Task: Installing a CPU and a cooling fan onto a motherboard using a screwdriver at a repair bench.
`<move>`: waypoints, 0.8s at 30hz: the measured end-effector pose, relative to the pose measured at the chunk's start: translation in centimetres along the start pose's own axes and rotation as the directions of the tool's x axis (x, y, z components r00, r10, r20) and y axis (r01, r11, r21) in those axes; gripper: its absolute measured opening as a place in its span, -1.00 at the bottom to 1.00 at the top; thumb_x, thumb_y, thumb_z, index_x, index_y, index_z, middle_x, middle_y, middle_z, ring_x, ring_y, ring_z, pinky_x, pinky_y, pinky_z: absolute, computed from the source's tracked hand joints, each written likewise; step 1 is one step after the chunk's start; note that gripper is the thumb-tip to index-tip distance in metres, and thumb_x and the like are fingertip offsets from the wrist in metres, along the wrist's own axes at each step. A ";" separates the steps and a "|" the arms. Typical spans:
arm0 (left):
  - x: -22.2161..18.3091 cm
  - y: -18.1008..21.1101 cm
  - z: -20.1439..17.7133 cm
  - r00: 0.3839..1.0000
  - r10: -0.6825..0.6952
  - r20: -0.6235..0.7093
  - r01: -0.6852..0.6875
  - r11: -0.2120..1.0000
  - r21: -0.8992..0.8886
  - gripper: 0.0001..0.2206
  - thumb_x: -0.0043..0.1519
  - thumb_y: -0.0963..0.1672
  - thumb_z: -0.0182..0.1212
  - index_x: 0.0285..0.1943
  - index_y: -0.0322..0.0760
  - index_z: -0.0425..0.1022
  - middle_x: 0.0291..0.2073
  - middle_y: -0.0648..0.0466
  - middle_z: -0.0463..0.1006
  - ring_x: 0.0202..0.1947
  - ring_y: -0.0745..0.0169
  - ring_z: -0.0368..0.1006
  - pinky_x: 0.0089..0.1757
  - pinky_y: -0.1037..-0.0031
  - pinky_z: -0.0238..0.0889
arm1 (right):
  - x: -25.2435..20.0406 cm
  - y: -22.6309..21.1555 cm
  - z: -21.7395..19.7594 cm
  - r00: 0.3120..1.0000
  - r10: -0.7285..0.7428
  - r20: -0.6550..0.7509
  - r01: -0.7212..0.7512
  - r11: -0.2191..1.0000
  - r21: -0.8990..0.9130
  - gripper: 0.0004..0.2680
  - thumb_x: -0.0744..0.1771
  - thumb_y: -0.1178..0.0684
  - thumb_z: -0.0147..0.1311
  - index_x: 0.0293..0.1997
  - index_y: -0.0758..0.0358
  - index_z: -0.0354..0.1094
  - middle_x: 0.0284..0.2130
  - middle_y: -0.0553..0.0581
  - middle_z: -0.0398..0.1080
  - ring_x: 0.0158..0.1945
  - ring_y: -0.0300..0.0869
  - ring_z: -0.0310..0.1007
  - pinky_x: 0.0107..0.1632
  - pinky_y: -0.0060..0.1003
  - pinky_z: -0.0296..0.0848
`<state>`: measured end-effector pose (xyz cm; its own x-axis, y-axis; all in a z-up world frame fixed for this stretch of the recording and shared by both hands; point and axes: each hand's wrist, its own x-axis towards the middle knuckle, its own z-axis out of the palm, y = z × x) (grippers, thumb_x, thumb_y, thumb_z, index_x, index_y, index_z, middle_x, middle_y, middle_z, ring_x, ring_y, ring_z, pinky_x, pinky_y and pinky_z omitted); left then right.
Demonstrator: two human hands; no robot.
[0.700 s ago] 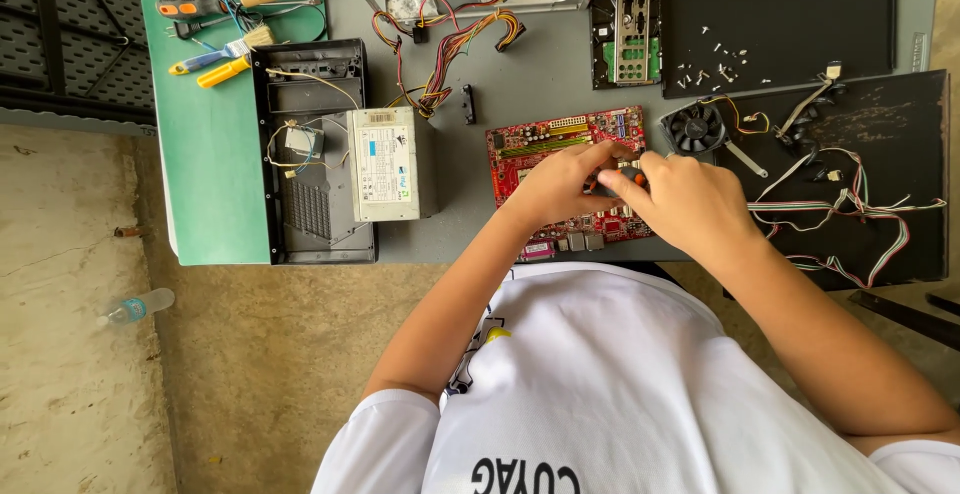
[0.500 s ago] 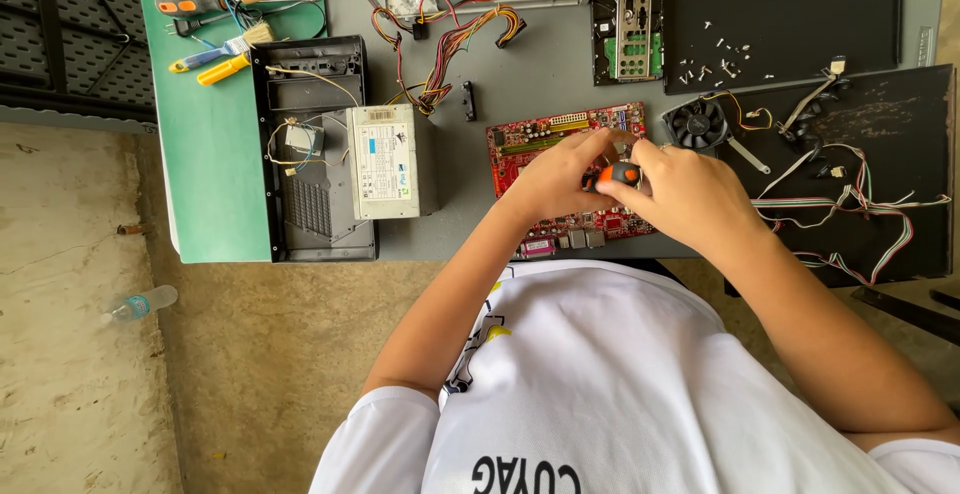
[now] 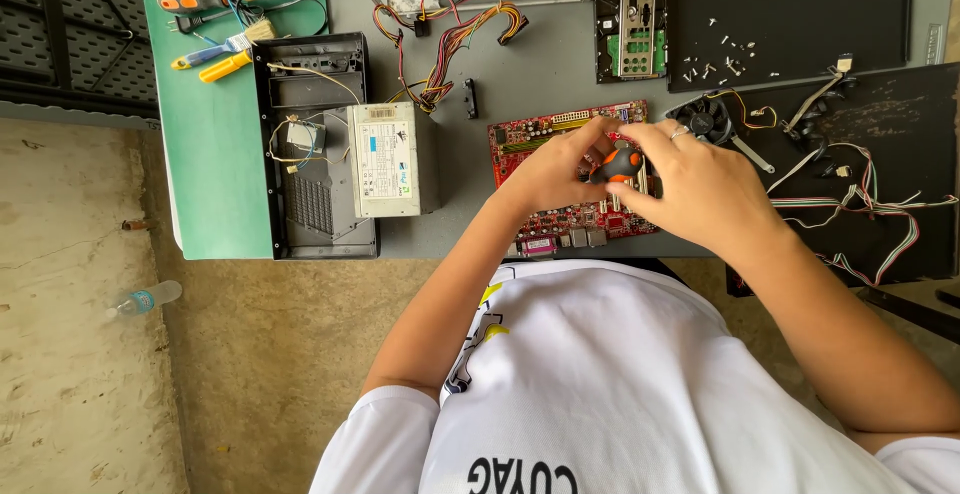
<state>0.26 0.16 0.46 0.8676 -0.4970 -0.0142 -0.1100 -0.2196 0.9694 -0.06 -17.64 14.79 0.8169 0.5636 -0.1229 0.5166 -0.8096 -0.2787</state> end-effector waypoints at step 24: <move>-0.2 2.0 -0.5 0.998 -0.047 0.051 0.048 0.999 -0.022 -0.25 -0.05 -0.15 0.45 0.34 -0.15 0.11 -0.21 -0.08 0.53 -0.18 -0.06 0.54 -0.08 0.27 0.48 | 0.2 1.8 2.9 0.995 0.010 0.100 -0.017 0.998 0.066 -0.72 0.32 -0.20 0.07 -0.13 0.23 0.34 -0.38 0.17 0.45 -0.46 -0.08 0.54 -0.44 -0.26 0.49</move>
<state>0.10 0.21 2.49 0.8459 -0.5284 -0.0719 -0.0578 -0.2250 0.9726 0.23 -18.50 11.50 0.7921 0.5691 -0.2204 0.4851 -0.8063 -0.3385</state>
